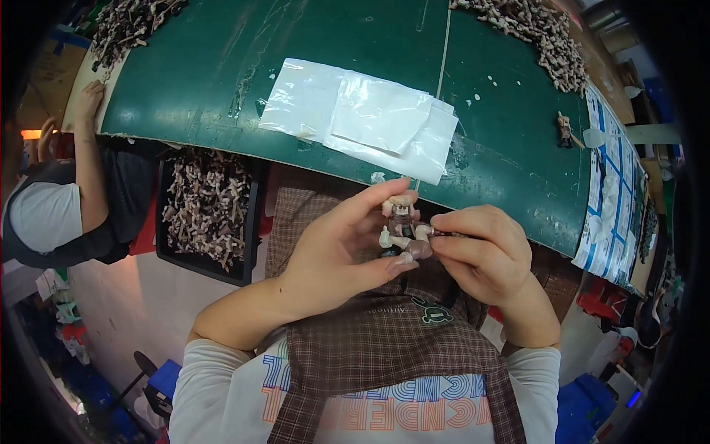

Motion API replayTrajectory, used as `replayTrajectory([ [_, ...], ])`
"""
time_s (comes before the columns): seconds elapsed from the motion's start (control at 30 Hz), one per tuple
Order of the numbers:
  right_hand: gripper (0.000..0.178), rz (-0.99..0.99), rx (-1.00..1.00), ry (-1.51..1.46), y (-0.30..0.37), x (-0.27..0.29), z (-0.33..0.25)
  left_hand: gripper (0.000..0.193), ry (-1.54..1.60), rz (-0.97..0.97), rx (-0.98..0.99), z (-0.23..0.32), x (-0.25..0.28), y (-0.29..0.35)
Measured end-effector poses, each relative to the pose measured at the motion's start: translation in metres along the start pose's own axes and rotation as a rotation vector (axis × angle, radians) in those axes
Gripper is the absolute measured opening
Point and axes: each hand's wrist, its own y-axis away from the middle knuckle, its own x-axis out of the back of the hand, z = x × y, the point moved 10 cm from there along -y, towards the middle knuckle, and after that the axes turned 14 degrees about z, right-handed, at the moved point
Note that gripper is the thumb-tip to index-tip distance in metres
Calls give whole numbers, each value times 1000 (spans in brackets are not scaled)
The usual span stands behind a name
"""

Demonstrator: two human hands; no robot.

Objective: The person assembles toy figurines by dispensing glue onto a paper sheet, dipping limb parts into the glue, attaching them to figurine bodies by hand, and placing the assembled figurines on the table.

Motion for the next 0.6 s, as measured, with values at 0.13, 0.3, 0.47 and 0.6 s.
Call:
replayTrajectory([
  [0.13,25,17,42,38,6,5,-3,76,-38,-8,-1,-1,-5,0],
  [0.3,26,28,50,55,9,8,-1,77,-96,-3,-21,-2,-8,1],
  [0.47,23,19,61,59,12,8,-2,77,-104,5,-24,-4,-7,2],
  [0.6,20,8,76,77,12,7,-5,77,-163,-2,-47,-3,-8,2],
])
